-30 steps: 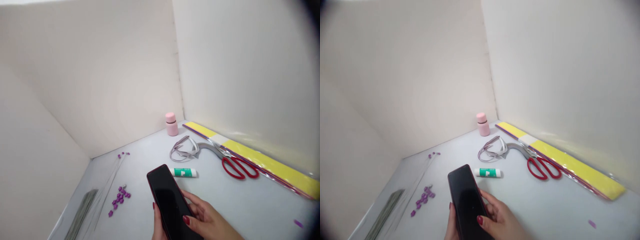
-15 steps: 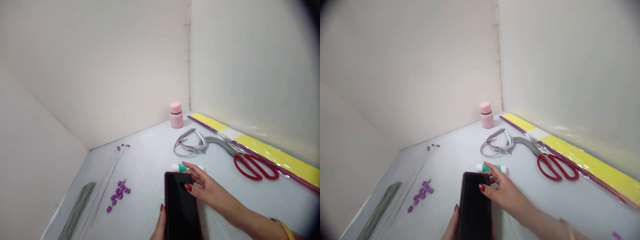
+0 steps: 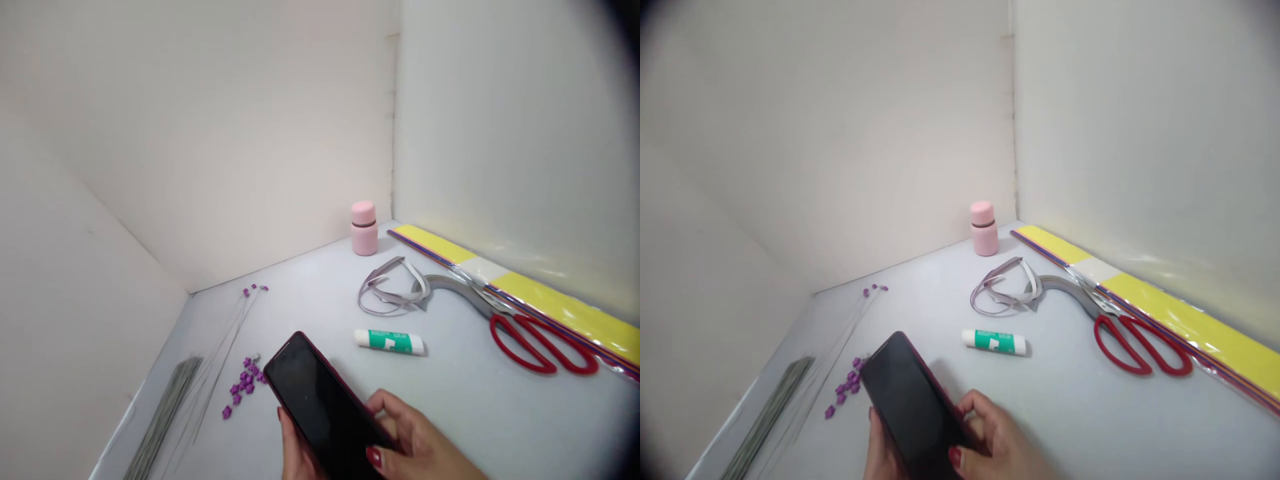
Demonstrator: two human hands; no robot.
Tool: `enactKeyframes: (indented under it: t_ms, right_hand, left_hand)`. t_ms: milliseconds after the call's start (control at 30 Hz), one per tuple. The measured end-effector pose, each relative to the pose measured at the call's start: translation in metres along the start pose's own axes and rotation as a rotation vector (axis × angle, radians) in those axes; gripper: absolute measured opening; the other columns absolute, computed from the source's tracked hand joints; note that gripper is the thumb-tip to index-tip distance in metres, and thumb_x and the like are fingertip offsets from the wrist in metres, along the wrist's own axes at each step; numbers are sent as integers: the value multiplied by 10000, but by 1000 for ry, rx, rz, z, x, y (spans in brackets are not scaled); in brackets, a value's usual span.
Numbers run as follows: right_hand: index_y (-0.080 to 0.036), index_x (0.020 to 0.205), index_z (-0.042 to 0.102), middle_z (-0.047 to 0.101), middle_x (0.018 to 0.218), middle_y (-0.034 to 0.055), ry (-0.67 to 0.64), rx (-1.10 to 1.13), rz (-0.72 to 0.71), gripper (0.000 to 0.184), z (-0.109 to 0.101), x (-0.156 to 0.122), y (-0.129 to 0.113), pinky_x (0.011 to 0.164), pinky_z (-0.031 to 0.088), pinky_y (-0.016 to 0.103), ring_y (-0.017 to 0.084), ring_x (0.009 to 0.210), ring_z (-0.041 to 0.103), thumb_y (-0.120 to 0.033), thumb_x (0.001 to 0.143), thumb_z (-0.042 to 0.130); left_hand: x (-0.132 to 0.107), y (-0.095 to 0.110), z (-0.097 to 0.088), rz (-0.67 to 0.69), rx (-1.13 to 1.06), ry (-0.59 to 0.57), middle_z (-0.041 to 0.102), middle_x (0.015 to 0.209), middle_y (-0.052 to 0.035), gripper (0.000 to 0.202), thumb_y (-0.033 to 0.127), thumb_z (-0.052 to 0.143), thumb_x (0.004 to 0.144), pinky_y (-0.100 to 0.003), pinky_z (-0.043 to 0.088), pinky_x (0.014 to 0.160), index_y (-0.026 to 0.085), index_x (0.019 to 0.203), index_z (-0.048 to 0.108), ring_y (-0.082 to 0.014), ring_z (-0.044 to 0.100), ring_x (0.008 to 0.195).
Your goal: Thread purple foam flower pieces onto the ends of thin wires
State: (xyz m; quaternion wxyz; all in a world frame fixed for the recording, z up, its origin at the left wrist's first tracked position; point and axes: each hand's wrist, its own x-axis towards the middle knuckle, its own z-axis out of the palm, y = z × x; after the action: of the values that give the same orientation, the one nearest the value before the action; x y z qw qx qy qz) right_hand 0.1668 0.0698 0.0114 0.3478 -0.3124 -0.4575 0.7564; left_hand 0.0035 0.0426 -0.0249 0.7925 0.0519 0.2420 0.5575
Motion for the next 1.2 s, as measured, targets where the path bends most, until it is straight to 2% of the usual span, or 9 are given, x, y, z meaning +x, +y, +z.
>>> enactKeyframes:
  t_ms: [167, 433, 633, 733, 833, 933, 1000, 1100, 1200]
  right_hand:
    - [-229, 1242, 436, 510, 1059, 79, 16, -506, -216, 388, -7, 0, -10, 832, 434, 317, 189, 959, 523, -359, 877, 454]
    - [-213, 1099, 562, 529, 843, 55, -32, -756, -361, 271, -10, -3, -24, 695, 470, 283, 169, 762, 537, -276, 909, 379]
    - [-217, 1154, 516, 567, 945, 77, -53, -843, -411, 286, -14, -1, -24, 785, 477, 296, 174, 861, 556, -231, 909, 370]
    - [-224, 1193, 481, 556, 1088, 85, 48, -904, -493, 309, -23, -2, -22, 861, 451, 299, 180, 997, 531, -203, 890, 421]
    - [-195, 1158, 496, 586, 1070, 93, 134, -994, -703, 303, -29, -4, -26, 875, 443, 307, 193, 1026, 526, -172, 857, 464]
    - [-167, 1112, 515, 644, 963, 97, 34, -1045, -919, 255, -25, -6, -37, 871, 444, 314, 189, 946, 577, -191, 868, 445]
    - [-157, 1078, 529, 669, 902, 99, -59, -1065, -980, 230, -21, -7, -43, 865, 449, 312, 180, 877, 608, -228, 894, 411]
    - [-156, 1000, 556, 680, 873, 104, -141, -1075, -971, 230, -19, -10, -43, 846, 457, 324, 185, 844, 618, -281, 905, 387]
    - [-174, 949, 553, 679, 915, 96, -176, -1085, -904, 192, -23, -12, -37, 873, 426, 346, 200, 895, 600, -290, 888, 414]
  left_hand:
    - [-1, 0, 3, -62, 14, 11, 647, 1110, -140, 679, 645, 413, 734, -461, 240, 1009, 130, 1131, 609, -336, 464, 1156]
    - [-1, -13, 32, 8, -70, -6, 606, 1172, -175, 698, 623, 337, 782, -417, 251, 1029, 71, 1096, 627, -307, 431, 1196]
    - [-2, -10, 41, -27, -17, -33, 633, 1135, -166, 660, 613, 404, 763, -437, 238, 1032, 90, 1099, 627, -315, 460, 1170]
    - [-1, -6, 42, -6, -55, -8, 637, 1129, -166, 627, 565, 349, 816, -429, 266, 1018, 81, 1103, 623, -294, 510, 1122]
    - [-1, -3, 43, 13, -44, 33, 652, 1092, -150, 583, 514, 337, 846, -372, 287, 1009, 69, 1076, 635, -251, 540, 1076]
    - [0, -5, 42, -23, 5, 71, 677, 973, -127, 565, 537, 396, 811, -339, 301, 996, 79, 1011, 659, -240, 556, 1033]
    - [-1, -9, 41, -53, 32, 82, 684, 905, -107, 545, 568, 417, 782, -377, 326, 975, 127, 986, 665, -262, 564, 1014]
    - [-3, -15, 41, -65, 39, 89, 688, 884, -103, 552, 609, 413, 755, -420, 345, 944, 171, 982, 661, -294, 559, 1021]
    - [-7, -13, 45, -106, 34, 81, 674, 963, -165, 690, 659, 378, 733, -458, 334, 935, 95, 1040, 633, -340, 529, 1062]
